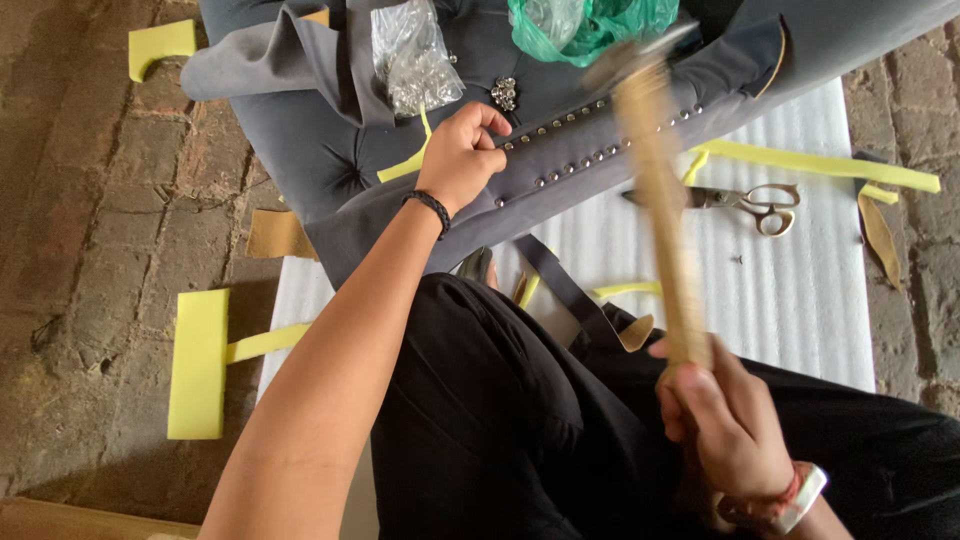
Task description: The person sits on the floor with a tufted gray sofa arm across their lap and hammers decorative metal tacks along the fabric edge using a wooden-handled hammer, placing each tack by hand. They briefly use pliers to adjust a tack, then cut and tuck excess fabric with scissors and continue hammering tacks along the rail.
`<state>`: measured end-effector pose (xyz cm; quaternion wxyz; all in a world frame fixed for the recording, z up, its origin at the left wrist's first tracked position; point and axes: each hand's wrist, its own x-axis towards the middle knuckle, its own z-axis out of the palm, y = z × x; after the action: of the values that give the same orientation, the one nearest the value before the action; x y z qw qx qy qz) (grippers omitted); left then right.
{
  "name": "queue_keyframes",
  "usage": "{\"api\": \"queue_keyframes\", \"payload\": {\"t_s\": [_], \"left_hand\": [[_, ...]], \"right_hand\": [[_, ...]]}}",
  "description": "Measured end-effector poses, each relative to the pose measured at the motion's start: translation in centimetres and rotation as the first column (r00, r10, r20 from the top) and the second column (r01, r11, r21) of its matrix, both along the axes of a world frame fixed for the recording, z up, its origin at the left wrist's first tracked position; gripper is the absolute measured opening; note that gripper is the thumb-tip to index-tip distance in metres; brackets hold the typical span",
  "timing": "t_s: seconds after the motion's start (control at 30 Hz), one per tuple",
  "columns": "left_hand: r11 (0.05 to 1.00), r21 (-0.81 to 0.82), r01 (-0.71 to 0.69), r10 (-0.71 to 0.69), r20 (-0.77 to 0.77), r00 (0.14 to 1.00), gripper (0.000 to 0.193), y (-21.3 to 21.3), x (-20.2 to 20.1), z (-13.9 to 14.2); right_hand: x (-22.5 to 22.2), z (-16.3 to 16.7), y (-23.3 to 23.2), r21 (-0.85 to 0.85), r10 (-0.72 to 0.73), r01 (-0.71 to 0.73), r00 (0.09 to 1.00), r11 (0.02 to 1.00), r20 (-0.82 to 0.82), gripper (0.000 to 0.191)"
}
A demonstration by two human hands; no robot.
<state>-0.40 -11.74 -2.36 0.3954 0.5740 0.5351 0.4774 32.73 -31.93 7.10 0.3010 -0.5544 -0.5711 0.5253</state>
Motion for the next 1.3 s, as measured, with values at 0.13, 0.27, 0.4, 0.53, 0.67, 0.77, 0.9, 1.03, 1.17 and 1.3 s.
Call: {"api": "queue_keyframes", "payload": {"t_s": [0.13, 0.27, 0.4, 0.53, 0.67, 0.77, 0.9, 1.03, 1.17, 1.3], "left_hand": [[0.995, 0.041, -0.094, 0.095, -0.028, 0.995, 0.025, -0.1, 0.1, -0.1], [0.930, 0.164, -0.328, 0.349, -0.125, 0.929, 0.012, 0.3, 0.3, -0.7], [0.895, 0.188, -0.405, 0.443, -0.260, 0.858, 0.009, 1.7, -0.4, -1.6], [0.937, 0.135, -0.322, 0.346, -0.497, 0.796, 0.021, 3.2, -0.7, -1.4], [0.954, 0.126, -0.271, 0.290, -0.603, 0.743, 0.026, 4.0, -0.2, -0.2], [0.969, -0.008, -0.248, 0.189, -0.622, 0.760, 0.025, 4.6, 0.1, 0.2], [0.945, 0.194, -0.264, 0.323, -0.682, 0.657, 0.011, 6.0, 0.5, -0.1], [0.938, 0.108, -0.329, 0.309, -0.693, 0.651, 0.009, 6.8, 0.5, -0.6], [0.949, 0.134, -0.284, 0.297, -0.676, 0.674, 0.015, 6.8, 0.5, -0.5], [0.943, 0.172, -0.286, 0.323, -0.685, 0.653, 0.013, 6.7, 0.7, -0.4]], "right_hand": [[-0.1, -1.0, 0.2, 0.057, -0.036, 0.020, 0.958, 0.998, 0.285, 0.040], [0.1, -1.9, 0.8, -0.475, -0.072, 0.157, 0.978, 0.866, 0.194, 0.046], [0.2, -2.4, 1.0, -0.385, -0.180, 0.180, 0.983, 0.905, 0.038, 0.037], [-0.3, -2.7, 1.3, -0.306, -0.147, 0.190, 0.976, 0.933, 0.159, 0.038], [-0.8, -2.8, 1.6, -0.368, -0.110, 0.187, 0.969, 0.911, 0.221, 0.041], [-1.1, -2.8, 1.6, -0.385, -0.098, 0.171, 0.975, 0.907, 0.200, 0.039], [-1.1, -2.9, 1.7, -0.375, -0.102, 0.157, 0.981, 0.913, 0.163, 0.036], [-0.9, -3.1, 1.8, -0.396, -0.109, 0.188, 0.971, 0.899, 0.215, 0.033], [-0.6, -3.6, 1.9, -0.375, -0.113, 0.176, 0.976, 0.910, 0.184, 0.032], [-0.5, -4.0, 1.8, -0.388, -0.119, 0.186, 0.974, 0.903, 0.191, 0.032]]}}
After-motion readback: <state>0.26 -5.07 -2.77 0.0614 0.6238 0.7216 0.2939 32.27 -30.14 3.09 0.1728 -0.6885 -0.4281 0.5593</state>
